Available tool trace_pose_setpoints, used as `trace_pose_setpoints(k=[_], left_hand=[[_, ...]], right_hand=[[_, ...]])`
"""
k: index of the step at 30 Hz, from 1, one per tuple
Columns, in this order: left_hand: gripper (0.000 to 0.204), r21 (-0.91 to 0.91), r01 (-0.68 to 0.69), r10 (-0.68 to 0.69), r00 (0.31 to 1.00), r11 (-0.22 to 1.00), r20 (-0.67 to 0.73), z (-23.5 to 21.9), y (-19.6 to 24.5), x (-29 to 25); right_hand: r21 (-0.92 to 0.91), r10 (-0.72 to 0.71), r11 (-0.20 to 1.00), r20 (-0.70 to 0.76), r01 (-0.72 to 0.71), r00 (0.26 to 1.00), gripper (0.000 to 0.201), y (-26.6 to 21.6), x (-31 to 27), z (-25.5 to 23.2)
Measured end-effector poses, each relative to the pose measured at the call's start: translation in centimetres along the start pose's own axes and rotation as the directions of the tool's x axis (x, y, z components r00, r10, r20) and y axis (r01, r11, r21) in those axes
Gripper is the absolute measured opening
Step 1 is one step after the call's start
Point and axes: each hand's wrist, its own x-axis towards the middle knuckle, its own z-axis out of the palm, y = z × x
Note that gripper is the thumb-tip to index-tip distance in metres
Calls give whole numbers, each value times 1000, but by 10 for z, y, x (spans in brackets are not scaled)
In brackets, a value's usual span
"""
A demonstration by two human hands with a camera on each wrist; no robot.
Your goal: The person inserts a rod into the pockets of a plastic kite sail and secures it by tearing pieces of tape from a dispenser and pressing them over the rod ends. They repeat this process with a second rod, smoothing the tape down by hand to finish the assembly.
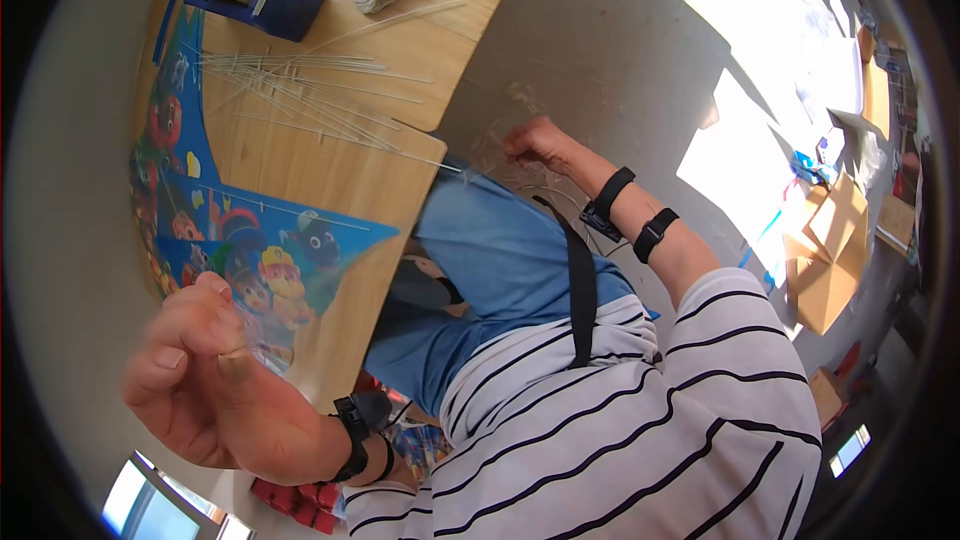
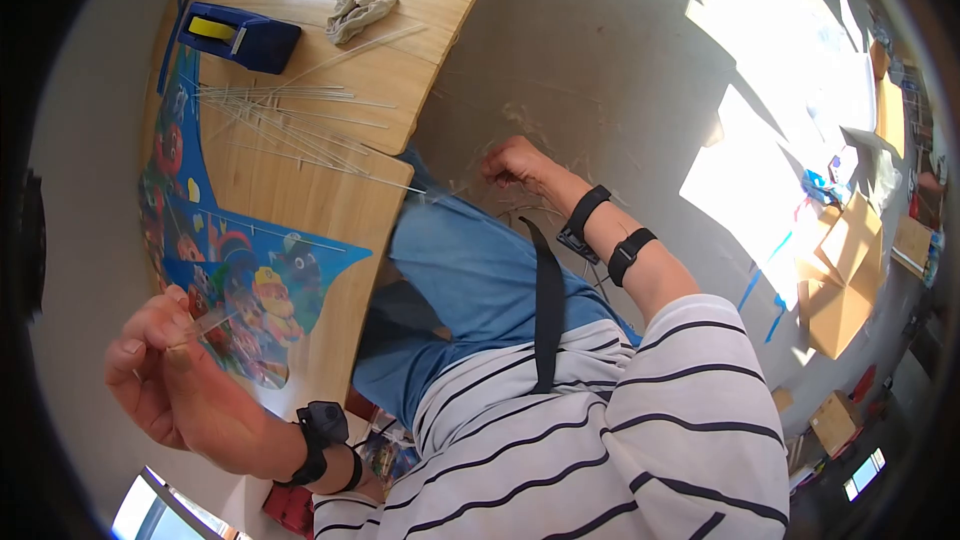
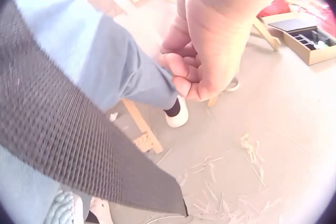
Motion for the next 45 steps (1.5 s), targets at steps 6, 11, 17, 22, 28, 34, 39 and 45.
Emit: trace_pose_setpoints(k=[6, 11, 17, 22, 28, 34, 39, 45], left_hand=[[24, -44, -4, -3, 989, 999, -150, -4, -4, 10], [24, -284, 104, -199, 923, 953, -329, -77, -54, 2], [24, -169, 191, -255, 757, 967, -602, -179, -110, 9], [28, -84, 268, -249, 672, 960, -698, -247, -162, 23], [30, -189, 291, -335, 618, 938, -711, -271, -196, 14], [24, -231, 250, -337, 577, 940, -744, -272, -181, -6], [26, -157, 243, -274, 592, 957, -758, -290, -162, -24], [25, -109, 205, -215, 614, 973, -759, -310, -150, -22]], right_hand=[[-13, -260, 965, -204, 263, 944, 6, -63, -57, -48], [22, -427, 889, -322, 458, 845, 5, -98, -112, -16], [-174, -522, 852, -215, 494, 825, 7, -112, -155, 80], [-225, -492, 861, -141, 457, 859, 10, -105, -171, 148], [-120, -474, 880, -176, 459, 863, 10, -106, -165, 183], [-79, -508, 861, -193, 503, 839, 9, -109, -154, 194], [-303, -623, 769, -155, 563, 767, 3, -104, -163, 203], [-408, -666, 702, -83, 584, 741, 4, -93, -182, 222]])
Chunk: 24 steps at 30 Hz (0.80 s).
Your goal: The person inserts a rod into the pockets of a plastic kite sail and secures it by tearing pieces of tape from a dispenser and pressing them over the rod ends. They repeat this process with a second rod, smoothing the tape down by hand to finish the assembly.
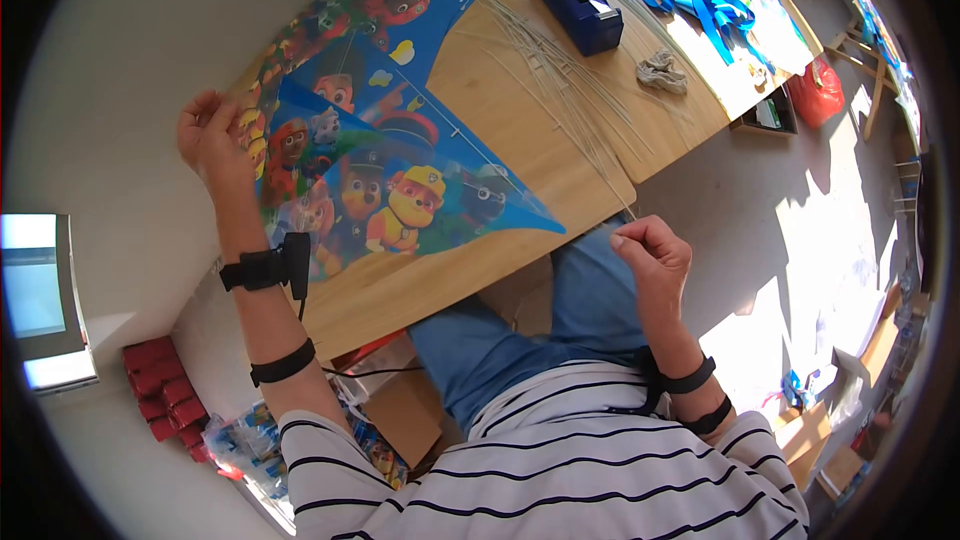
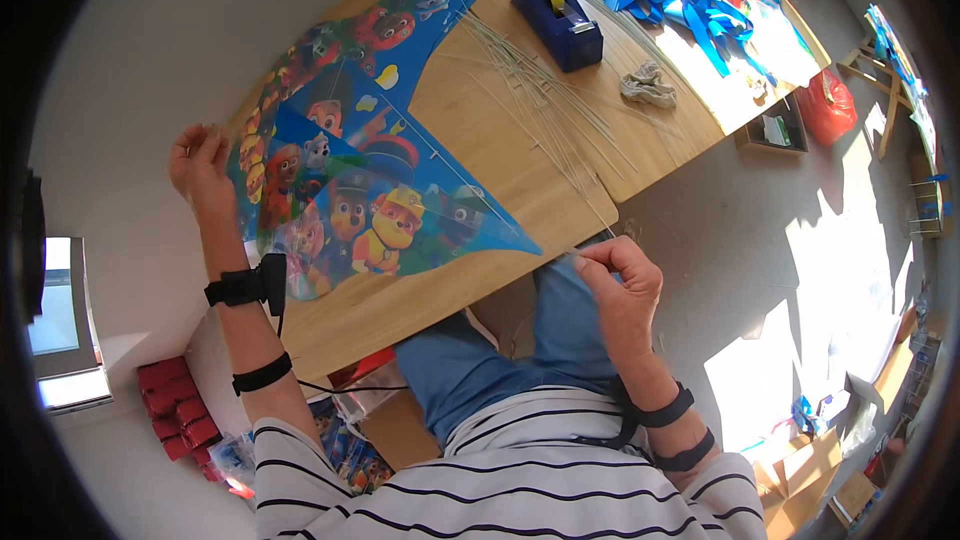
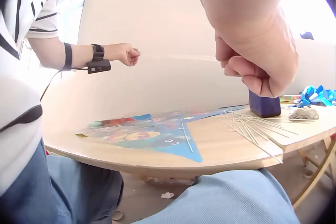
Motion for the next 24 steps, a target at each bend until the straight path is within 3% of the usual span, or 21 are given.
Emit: trace_pose_setpoints(k=[7, 11, 14, 19, 24], left_hand=[[24, 133, -83, 73, 994, 988, 83, 29, -53, 42], [23, 139, -63, 41, 988, 988, 151, 63, -100, 52], [23, 148, -45, 16, 982, 988, 190, 86, -133, 53], [24, 201, 36, -84, 969, 979, 234, 109, -177, 54], [23, 315, -19, -59, 969, 949, 239, 121, -213, 49]], right_hand=[[-118, 144, 985, 142, -128, 979, 8, 8, -20, 22], [2, 357, 932, 180, -364, 917, 7, 12, -11, 31], [100, 427, 890, 161, -446, 890, 5, 20, -2, 36], [113, 492, 854, 139, -508, 859, 5, 27, 9, 45], [18, 495, 865, 139, -502, 858, 5, 35, 12, 55]])
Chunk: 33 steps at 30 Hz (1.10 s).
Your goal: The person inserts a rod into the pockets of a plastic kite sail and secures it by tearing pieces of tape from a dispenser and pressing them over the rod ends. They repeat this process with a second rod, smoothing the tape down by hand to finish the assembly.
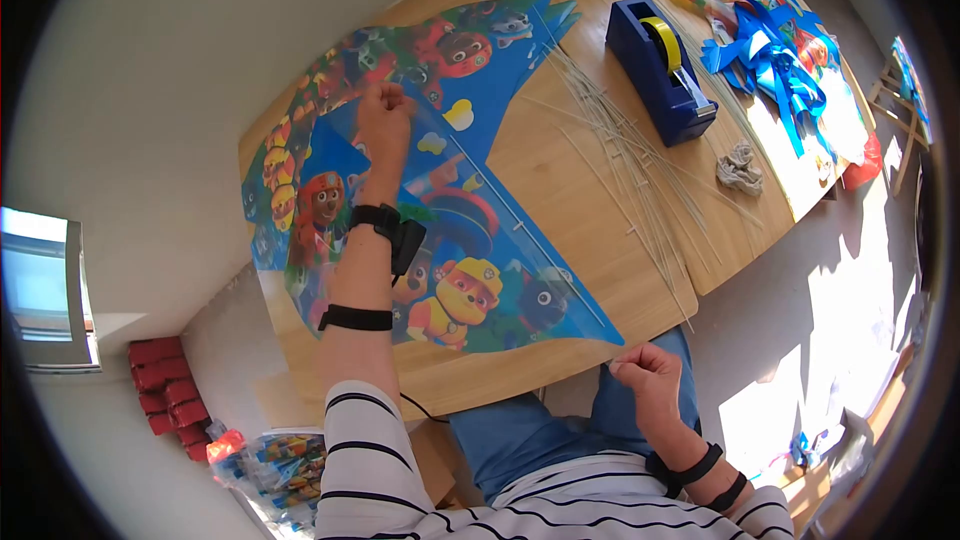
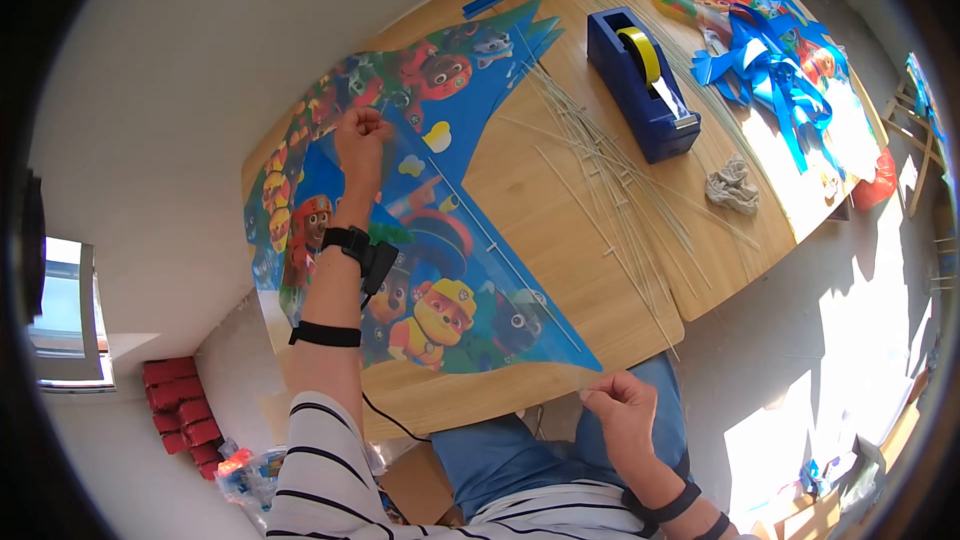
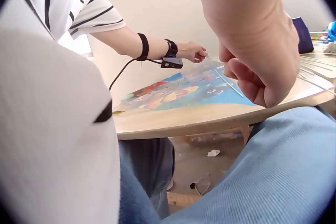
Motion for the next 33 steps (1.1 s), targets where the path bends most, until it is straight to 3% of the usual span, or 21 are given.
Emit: trace_pose_setpoints(k=[15, 20, 28, 33], left_hand=[[23, 135, -6, 4, 1000, 991, 18, 23, -20, -10], [24, 181, -40, 39, 999, 983, 6, 19, -30, -5], [24, 242, -62, 51, 997, 968, 51, 11, -37, 8], [24, 273, -74, 66, 997, 959, 39, 7, -38, 12]], right_hand=[[-22, 13, 1000, -42, -14, 999, 7, 7, 13, 1], [-121, -86, 990, -58, 78, 995, 8, 14, 22, 6], [-160, 7, 987, -97, -23, 995, 10, 7, 23, 13], [-232, -45, 973, -119, 17, 992, 11, 6, 29, 18]])
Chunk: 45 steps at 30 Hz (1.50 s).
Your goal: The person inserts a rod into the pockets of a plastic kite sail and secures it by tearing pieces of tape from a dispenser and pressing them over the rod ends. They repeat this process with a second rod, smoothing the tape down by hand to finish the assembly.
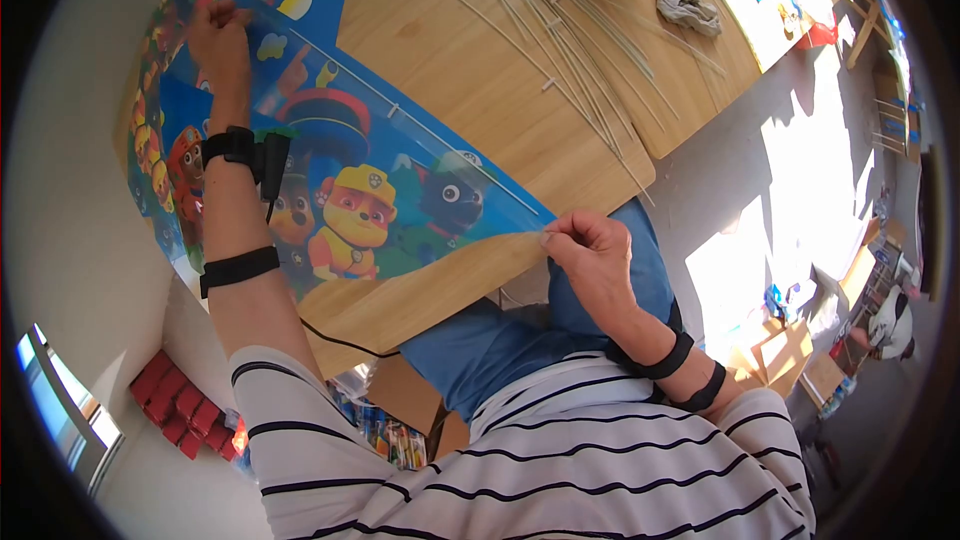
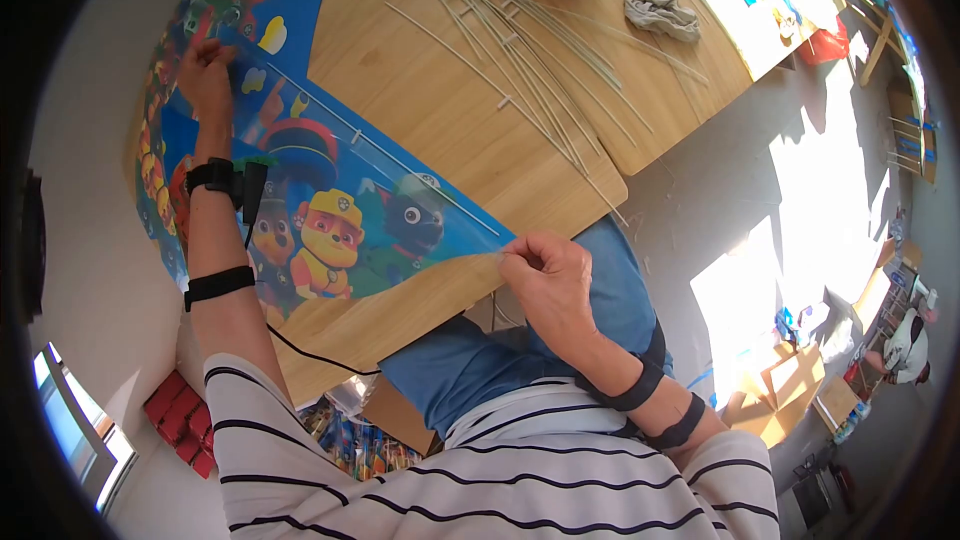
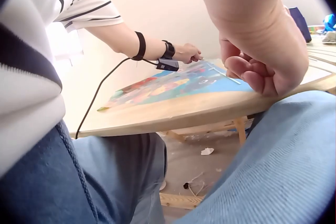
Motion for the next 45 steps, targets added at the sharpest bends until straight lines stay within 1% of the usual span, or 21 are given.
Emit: trace_pose_setpoints(k=[5, 8, 11, 13, 14, 15, 16, 18, 22, 25, 29, 32, 35, 37, 41, 43, 45], left_hand=[[24, 9, -10, 10, 1000, 1000, -13, 2, -9, 4], [24, -22, 18, -18, 1000, 1000, 6, 2, 1, 0], [23, -54, -28, 29, 1000, 998, 10, 5, -11, 7], [24, 14, -39, 39, 999, 999, 28, 7, -6, 3], [24, 53, -53, 51, 998, 997, 27, 5, -3, 4], [25, 48, -8, 7, 1000, 999, 21, 6, 6, 0], [26, 45, 24, -24, 1000, 999, 4, 7, 14, -4], [26, -38, 60, -59, 998, 997, 22, 9, 12, -4], [22, -140, 42, -40, 999, 989, 17, 9, 11, -4], [24, -140, 29, -32, 999, 990, -18, 9, 14, -6], [23, -114, 31, -35, 999, 993, -32, 9, 14, -6], [23, -117, 29, -33, 999, 993, -38, 11, 11, -6], [23, -107, 31, -35, 999, 994, -35, 12, 8, -5], [23, -109, 55, -59, 998, 992, -29, 13, 8, -6], [24, -98, 51, -54, 998, 994, -28, 14, 8, -7], [24, -75, 46, -48, 998, 996, -33, 14, 8, -8], [25, -96, 66, -69, 997, 993, -25, 14, 8, -8]], right_hand=[[-120, -58, 991, -38, 53, 998, 12, -3, 1, 3], [-176, -83, 982, -50, 73, 995, 12, -4, 3, 3], [-219, -118, 971, -78, 99, 990, 9, -6, 3, 4], [-227, -162, 964, -89, 139, 983, 8, -3, 5, 3], [-244, -155, 961, -94, 129, 983, 8, -4, 5, 3], [-253, -157, 959, -94, 129, 983, 8, -6, 3, 2], [-254, -171, 957, -90, 143, 981, 8, -9, 4, 3], [-249, -181, 956, -92, 154, 979, 8, -10, 5, 3], [-249, -200, 953, -97, 171, 975, 9, -9, 3, 4], [-260, -220, 947, -96, 189, 971, 8, -9, 3, 5], [-254, -216, 949, -97, 186, 971, 7, -9, 2, 4], [-261, -214, 947, -86, 185, 973, 7, -10, 3, 3], [-232, -257, 946, -117, 225, 959, 12, -3, 4, 7], [-235, -259, 945, -116, 227, 959, 12, -4, 4, 7], [-258, -289, 932, -113, 253, 951, 12, -2, 6, 7], [-276, -272, 932, -98, 237, 957, 8, -5, 5, 5], [-280, -260, 933, -90, 226, 961, 6, -5, 5, 4]])
